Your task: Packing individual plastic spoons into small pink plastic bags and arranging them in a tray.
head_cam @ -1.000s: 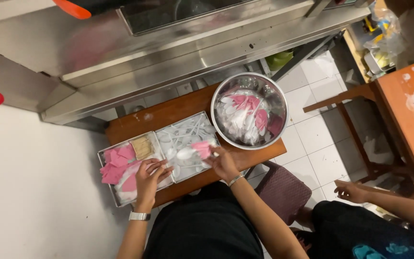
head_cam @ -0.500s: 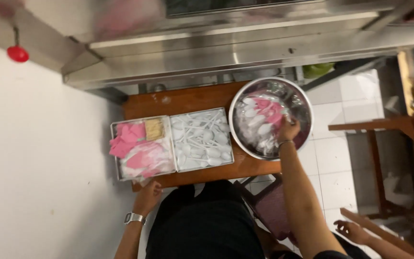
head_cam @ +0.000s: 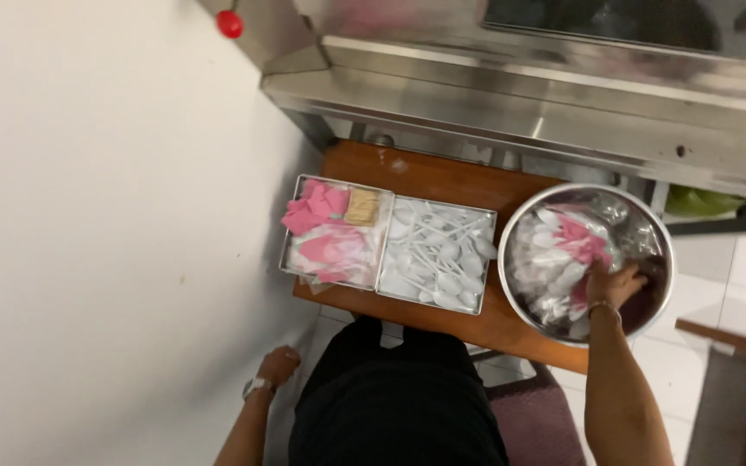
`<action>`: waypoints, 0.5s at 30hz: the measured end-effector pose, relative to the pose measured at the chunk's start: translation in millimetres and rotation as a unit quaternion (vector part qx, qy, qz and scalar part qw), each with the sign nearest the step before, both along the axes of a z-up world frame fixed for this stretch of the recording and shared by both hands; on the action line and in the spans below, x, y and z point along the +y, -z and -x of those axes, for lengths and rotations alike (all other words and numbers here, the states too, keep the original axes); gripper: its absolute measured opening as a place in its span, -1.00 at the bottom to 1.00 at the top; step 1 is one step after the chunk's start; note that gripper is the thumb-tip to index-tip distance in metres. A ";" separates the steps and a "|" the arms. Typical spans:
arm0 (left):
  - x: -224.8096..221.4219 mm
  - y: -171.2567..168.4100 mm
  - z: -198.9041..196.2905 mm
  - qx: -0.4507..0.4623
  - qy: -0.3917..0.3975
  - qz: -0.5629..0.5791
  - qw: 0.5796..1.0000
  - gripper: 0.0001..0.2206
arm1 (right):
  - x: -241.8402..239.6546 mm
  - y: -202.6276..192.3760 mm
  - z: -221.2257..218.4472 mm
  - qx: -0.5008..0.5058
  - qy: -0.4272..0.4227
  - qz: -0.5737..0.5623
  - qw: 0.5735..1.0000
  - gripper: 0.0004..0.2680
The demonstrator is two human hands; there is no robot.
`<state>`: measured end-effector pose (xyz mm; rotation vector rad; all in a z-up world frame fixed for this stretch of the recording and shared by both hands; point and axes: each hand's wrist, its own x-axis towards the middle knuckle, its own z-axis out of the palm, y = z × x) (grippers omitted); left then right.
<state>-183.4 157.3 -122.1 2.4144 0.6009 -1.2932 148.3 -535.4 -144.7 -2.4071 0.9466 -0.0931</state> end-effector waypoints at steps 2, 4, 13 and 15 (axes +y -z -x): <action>2.2 17.8 2.8 -0.042 0.157 0.000 0.987 -0.65 | 20.9 -36.3 2.9 0.033 -0.022 0.015 0.999 -0.37; -6.3 3.6 -22.6 -0.161 -0.021 0.050 0.985 -0.70 | 49.0 -90.5 7.0 0.076 0.080 -0.076 0.991 -0.48; -34.1 -13.7 -162.2 -0.401 0.132 0.045 0.905 -0.88 | 130.2 -134.0 52.7 -0.301 -0.021 0.081 0.950 -0.87; -39.9 -9.6 -189.7 -0.391 0.179 0.029 0.902 -0.81 | 147.0 -126.6 69.3 -0.330 -0.059 0.107 0.936 -0.88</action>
